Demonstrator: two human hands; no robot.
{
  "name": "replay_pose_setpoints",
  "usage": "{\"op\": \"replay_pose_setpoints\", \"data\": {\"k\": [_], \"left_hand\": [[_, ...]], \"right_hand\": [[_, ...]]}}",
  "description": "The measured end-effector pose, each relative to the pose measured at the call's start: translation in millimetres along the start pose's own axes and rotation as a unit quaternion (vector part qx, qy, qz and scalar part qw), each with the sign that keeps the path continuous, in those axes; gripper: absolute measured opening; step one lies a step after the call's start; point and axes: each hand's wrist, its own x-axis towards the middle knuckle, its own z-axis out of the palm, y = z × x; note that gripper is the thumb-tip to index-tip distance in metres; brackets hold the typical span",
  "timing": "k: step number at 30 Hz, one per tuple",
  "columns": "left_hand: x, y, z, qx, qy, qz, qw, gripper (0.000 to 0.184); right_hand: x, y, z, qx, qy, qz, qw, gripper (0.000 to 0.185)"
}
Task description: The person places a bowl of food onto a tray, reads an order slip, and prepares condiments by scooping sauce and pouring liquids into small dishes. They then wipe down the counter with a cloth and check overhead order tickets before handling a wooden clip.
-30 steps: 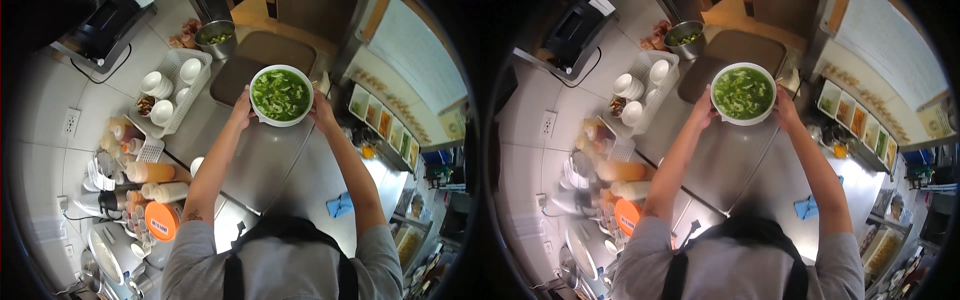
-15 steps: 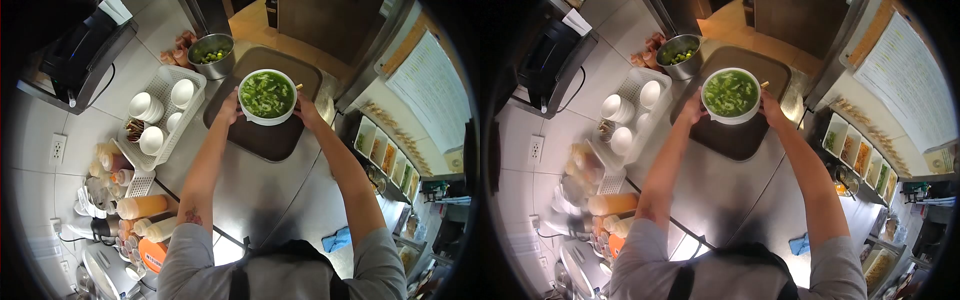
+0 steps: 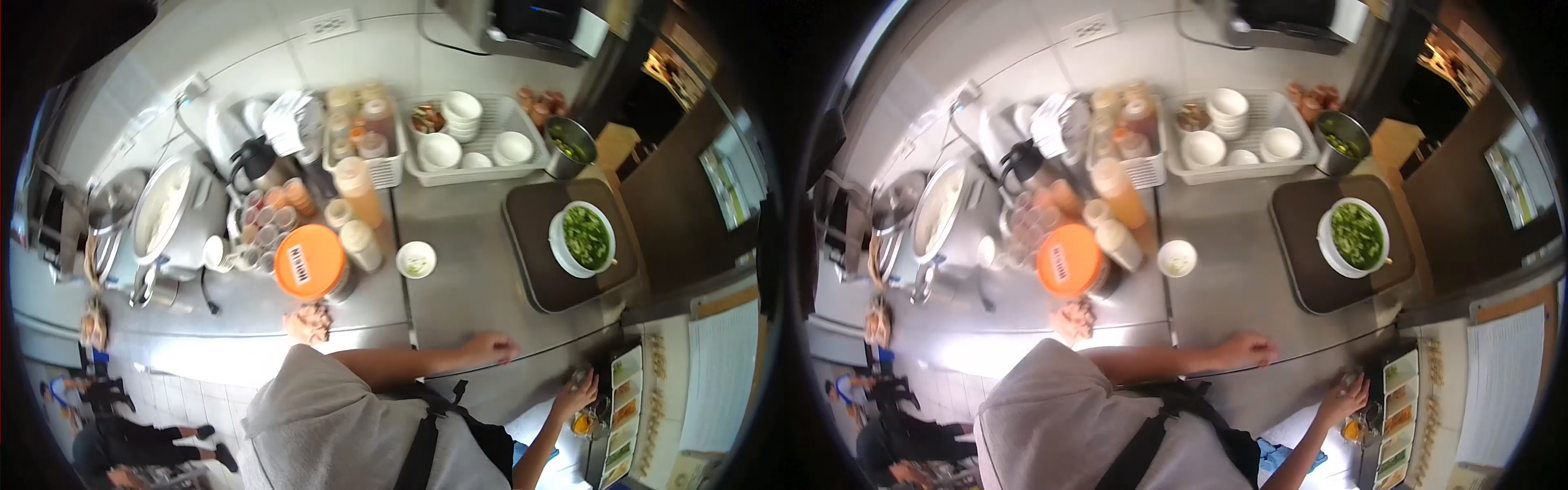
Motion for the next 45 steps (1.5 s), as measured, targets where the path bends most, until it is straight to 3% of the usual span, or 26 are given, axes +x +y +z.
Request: {"op": "replay_pose_setpoints", "data": {"k": [2,6,8,11,12,15,18,19,22,26,29,32,33,35,39,45], "left_hand": [[-51,31,2,0.055,-0.036,-0.122,0.99,0.027],[-86,9,-20,0.136,-0.016,-0.016,0.99,0.029],[-102,44,-42,0.136,0.002,-0.011,0.991,0.027],[-136,118,-82,0.229,0.051,0.069,0.97,0.023],[-147,133,-96,0.225,0.093,0.1,0.965,0.021],[-175,164,-135,0.204,0.216,0.202,0.933,0.017],[-196,178,-170,0.173,0.302,0.287,0.892,0.012],[-202,181,-181,0.174,0.31,0.293,0.888,0.01],[-216,190,-199,0.174,0.321,0.313,0.877,0.008],[-220,175,-198,0.098,0.307,0.304,0.897,0.003],[-227,171,-197,0.035,0.264,0.269,0.926,0.013],[-232,159,-202,-0.08,0.264,0.284,0.918,0.014],[-237,164,-207,-0.093,0.276,0.282,0.914,0.025],[-246,159,-221,-0.101,0.298,0.287,0.905,0.029],[-268,157,-244,-0.097,0.355,0.241,0.898,0.039],[-283,154,-262,-0.073,0.327,0.248,0.909,0.041]], "right_hand": [[0,10,0,0.001,-0.014,0.001,1.0,0.051],[0,15,8,-0.02,-0.025,-0.025,0.999,0.054],[1,18,12,-0.04,-0.027,-0.026,0.999,0.055],[3,32,13,-0.068,-0.038,-0.035,0.996,0.057],[6,34,16,-0.079,-0.034,-0.05,0.995,0.058],[8,5,-7,-0.069,0.122,-0.031,0.99,0.067],[-5,39,40,-0.144,0.035,-0.086,0.985,0.073],[-4,36,39,-0.153,0.066,-0.106,0.98,0.074],[4,0,24,-0.248,0.045,0.074,0.965,0.076],[14,-31,29,-0.168,0.131,-0.053,0.976,0.065],[32,-87,15,-0.206,0.053,-0.091,0.973,0.052],[55,-145,12,-0.146,0.02,-0.144,0.979,0.038],[62,-164,13,-0.115,0.024,-0.165,0.979,0.034],[72,-201,16,-0.053,0.033,-0.207,0.976,0.027],[80,-258,28,0.038,-0.004,-0.186,0.982,0.018],[76,-273,56,0.081,-0.013,-0.193,0.978,0.015]]}}
